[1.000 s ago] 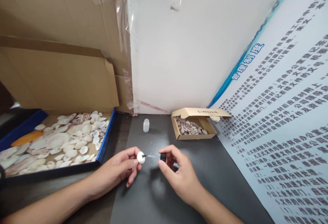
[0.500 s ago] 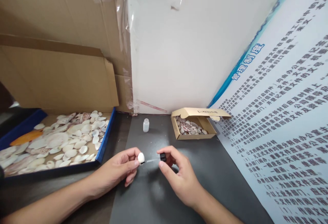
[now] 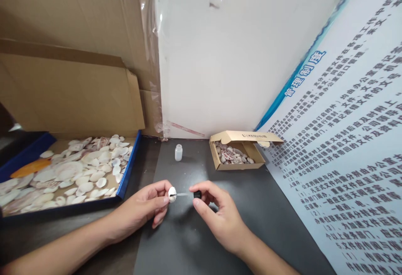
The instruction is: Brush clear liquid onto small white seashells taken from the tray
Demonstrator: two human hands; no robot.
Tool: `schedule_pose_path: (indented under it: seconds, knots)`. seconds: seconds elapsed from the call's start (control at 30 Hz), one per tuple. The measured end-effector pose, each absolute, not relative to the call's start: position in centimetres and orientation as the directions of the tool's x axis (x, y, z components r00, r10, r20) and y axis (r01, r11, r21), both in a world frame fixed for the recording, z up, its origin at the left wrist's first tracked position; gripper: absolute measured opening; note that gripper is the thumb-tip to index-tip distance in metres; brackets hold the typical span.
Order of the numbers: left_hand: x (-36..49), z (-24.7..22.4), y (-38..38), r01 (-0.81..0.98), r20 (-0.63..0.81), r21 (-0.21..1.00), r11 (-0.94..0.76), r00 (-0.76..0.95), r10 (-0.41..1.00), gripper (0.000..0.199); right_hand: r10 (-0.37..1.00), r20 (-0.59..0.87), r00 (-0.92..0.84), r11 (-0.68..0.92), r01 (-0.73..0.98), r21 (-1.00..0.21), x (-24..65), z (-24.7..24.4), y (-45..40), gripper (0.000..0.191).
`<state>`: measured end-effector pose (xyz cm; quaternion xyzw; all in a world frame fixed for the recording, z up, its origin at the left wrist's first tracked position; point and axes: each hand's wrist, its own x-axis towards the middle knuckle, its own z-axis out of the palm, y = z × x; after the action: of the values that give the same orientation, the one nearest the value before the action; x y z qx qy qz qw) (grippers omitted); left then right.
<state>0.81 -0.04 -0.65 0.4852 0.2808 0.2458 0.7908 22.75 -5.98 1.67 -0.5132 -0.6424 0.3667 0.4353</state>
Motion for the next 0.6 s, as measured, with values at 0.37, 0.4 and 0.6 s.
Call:
schedule_pose_path:
  seconds: [0.37, 0.4, 0.6]
  knots:
    - [0.81, -0.52, 0.06, -0.038, -0.215, 0.935, 0.352, 0.728, 0.651, 0.033, 0.963, 0.244, -0.117, 0.271, 0.395, -0.878, 22.98, 1.44, -5.81, 0.015]
    - [0.82, -0.5, 0.07, -0.029, -0.214, 0.939, 0.343, 0.731, 0.647, 0.033, 0.963, 0.251, -0.101, 0.27, 0.406, -0.873, 23.0, 1.4, -5.78, 0.015]
    - [0.75, -0.41, 0.07, -0.014, -0.211, 0.945, 0.326, 0.738, 0.642, 0.033, 0.952, 0.269, -0.149, 0.306, 0.373, -0.876, 23.02, 1.29, -5.77, 0.016]
